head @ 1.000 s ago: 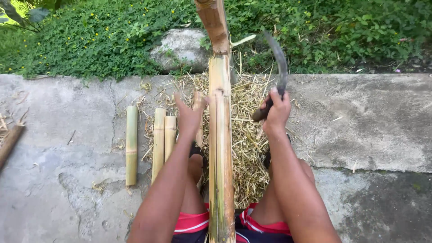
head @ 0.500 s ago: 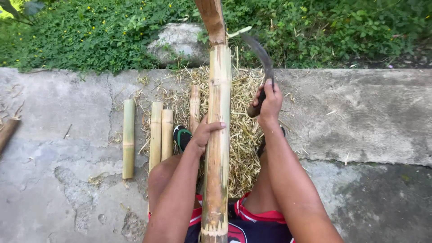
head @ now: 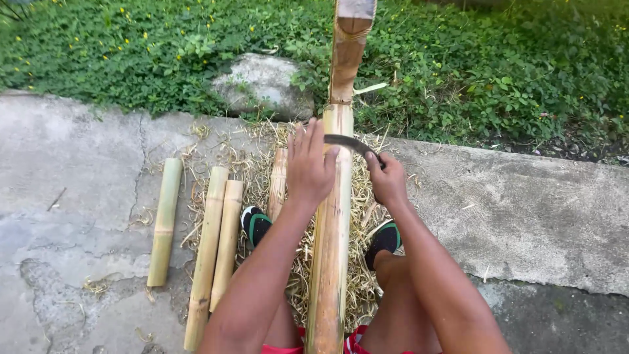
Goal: Stripping outer layers and nodes from a bamboo pole using a curved blade.
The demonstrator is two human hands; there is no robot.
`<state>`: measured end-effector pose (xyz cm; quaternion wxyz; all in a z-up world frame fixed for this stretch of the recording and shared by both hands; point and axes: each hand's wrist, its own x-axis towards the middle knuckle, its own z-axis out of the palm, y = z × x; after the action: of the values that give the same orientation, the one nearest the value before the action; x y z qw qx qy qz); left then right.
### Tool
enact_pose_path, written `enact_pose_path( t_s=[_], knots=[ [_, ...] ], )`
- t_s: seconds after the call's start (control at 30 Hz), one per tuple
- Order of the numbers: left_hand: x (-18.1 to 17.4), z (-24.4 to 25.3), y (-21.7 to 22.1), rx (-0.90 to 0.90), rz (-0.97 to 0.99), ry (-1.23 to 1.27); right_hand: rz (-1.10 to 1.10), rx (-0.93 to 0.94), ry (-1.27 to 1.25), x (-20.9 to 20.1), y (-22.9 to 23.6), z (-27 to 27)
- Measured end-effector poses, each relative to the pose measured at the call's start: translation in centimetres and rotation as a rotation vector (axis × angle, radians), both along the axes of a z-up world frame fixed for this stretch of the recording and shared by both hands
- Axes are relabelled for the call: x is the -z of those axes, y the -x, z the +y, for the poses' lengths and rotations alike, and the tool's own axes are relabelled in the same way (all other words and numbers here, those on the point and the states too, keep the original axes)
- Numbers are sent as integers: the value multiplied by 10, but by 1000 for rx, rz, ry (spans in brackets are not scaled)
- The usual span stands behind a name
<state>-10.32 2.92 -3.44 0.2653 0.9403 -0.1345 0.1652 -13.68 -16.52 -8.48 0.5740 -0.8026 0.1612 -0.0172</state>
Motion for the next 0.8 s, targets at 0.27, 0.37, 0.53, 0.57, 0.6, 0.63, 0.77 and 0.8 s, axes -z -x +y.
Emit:
enact_pose_path(
  t_s=[0.27,0.37,0.53,0.57,0.6,0.63,0.77,0.8],
  knots=[
    [2,-2,-110,-79,534,22,6,-103,205,8,-85,0],
    [1,-5,-125,-135,423,53,-81,-102,303,5,-103,-4],
    [-1,-8,-132,-207,407,18,-232,-101,381,13,-113,-8],
    [0,-8,-132,-202,352,-6,-185,-107,372,14,-112,-8],
    [0,-7,-132,-197,296,-30,-137,-113,362,13,-111,-9],
    [-1,-8,-131,-199,295,-29,-139,-115,363,16,-107,-9],
    [-8,-9,-118,-179,379,-94,-168,-131,315,18,-89,-8],
    [-11,-10,-114,-171,354,-106,-173,-124,301,17,-85,-8]
  ],
)
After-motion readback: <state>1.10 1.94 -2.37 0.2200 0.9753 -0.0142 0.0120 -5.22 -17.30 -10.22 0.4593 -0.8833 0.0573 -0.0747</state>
